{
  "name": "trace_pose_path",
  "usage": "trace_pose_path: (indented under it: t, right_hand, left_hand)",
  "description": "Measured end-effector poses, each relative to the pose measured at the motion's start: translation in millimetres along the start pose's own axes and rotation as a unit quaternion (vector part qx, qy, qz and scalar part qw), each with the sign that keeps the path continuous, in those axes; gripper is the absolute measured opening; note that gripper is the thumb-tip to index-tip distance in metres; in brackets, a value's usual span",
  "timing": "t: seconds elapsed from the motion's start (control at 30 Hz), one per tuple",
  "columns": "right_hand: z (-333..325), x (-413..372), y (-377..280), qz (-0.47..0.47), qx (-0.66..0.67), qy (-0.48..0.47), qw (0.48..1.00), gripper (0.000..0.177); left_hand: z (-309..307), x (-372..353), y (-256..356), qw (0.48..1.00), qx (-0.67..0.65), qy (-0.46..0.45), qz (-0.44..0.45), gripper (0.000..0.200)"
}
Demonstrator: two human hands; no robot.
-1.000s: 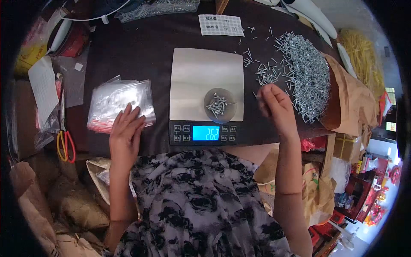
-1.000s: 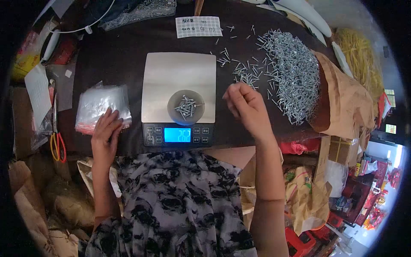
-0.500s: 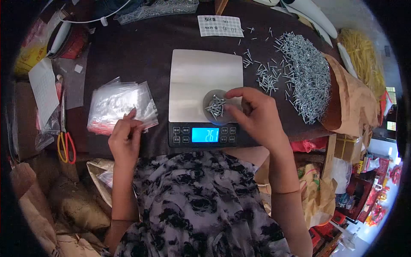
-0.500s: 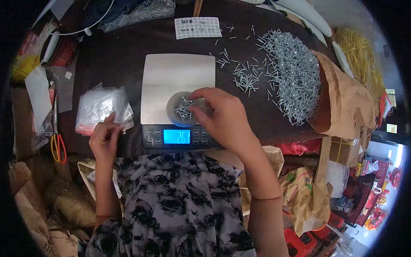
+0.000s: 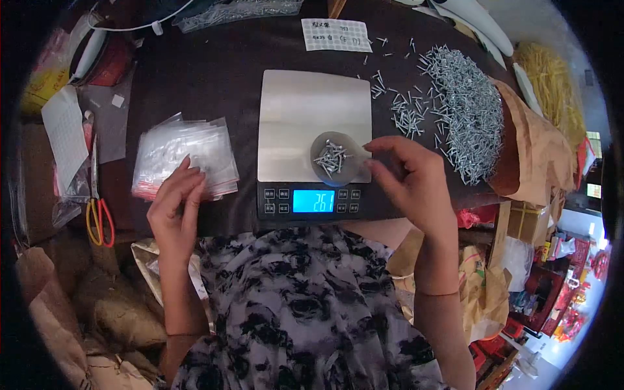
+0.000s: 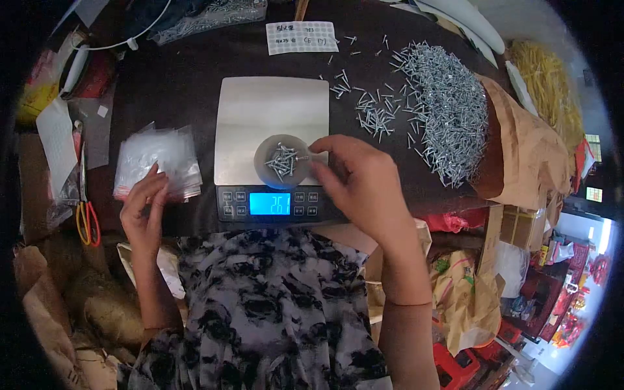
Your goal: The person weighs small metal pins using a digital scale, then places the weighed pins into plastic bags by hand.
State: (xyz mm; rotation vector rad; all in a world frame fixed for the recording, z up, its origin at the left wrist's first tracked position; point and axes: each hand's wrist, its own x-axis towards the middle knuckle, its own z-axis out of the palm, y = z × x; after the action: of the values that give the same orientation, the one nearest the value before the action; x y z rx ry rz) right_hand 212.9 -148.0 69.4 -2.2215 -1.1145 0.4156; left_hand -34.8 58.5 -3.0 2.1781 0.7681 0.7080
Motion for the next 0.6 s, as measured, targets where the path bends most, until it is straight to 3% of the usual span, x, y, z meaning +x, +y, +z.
trace_pose_path:
  t: [0.37,0.6]
  right_hand:
    - [-2,-5,13,0.023,-0.019,0.006,1.0,0.02]
    - [5,4,2,-0.029,-0.006,0.0,1.0,0.02]
  left_hand:
    - [-12,3,7,1.0,0.003,0.02,0.013,0.023]
    - [-11,0,6,0.995,0.001,0.092,0.037,0.02]
